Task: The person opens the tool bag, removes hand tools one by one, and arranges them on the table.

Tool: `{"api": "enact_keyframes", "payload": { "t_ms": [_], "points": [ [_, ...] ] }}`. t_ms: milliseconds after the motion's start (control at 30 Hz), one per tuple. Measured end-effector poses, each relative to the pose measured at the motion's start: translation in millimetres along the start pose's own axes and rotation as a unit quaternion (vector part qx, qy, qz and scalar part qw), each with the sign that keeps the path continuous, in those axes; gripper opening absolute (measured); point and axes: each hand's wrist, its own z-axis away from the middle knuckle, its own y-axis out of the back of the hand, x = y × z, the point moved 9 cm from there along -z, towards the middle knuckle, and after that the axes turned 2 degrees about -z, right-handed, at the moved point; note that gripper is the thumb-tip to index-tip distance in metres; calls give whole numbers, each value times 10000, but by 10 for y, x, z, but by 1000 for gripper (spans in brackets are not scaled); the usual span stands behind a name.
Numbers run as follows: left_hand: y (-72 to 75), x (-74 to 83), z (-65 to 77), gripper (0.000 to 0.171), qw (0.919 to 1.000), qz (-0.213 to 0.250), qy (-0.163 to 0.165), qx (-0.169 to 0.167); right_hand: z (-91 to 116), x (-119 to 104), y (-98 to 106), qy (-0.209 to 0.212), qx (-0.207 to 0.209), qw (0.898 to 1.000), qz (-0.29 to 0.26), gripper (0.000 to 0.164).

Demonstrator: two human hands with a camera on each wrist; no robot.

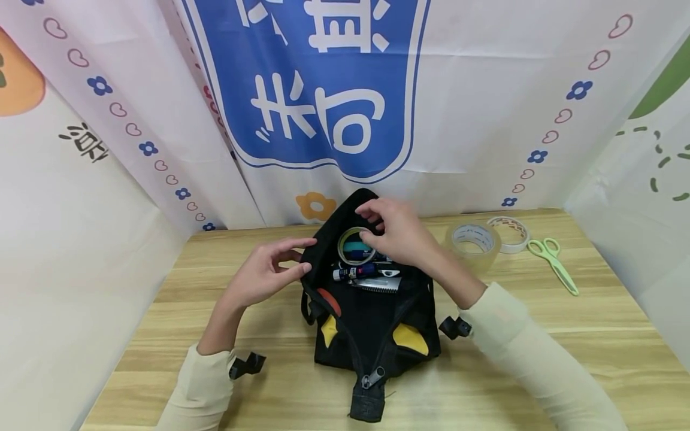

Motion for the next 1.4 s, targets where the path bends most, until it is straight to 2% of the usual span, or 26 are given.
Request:
{"api": "enact_keyframes", "payload": {
  "t_ms": [133,567,1000,1233,1400],
  "points": [
    [2,7,1,46,10000,6,-19,2,-41,14,-111,-20,-206,9998,77,44],
    [4,22,14,46,10000,11,-39,-13,-143,144,-291,-9,-358,9982,486,48],
    [15,32,39,46,9999,-66,-96,-40,-211,448,-430,-408,-701,9953,520,55],
    [19,31,33,45,9999,-46,-93,-33,-219,509,-540,-396,-742,9948,573,59],
    [21,36,37,45,9999,-29,-89,-36,-225,547,-612,-603,-824,9932,554,65]
  ]
}}
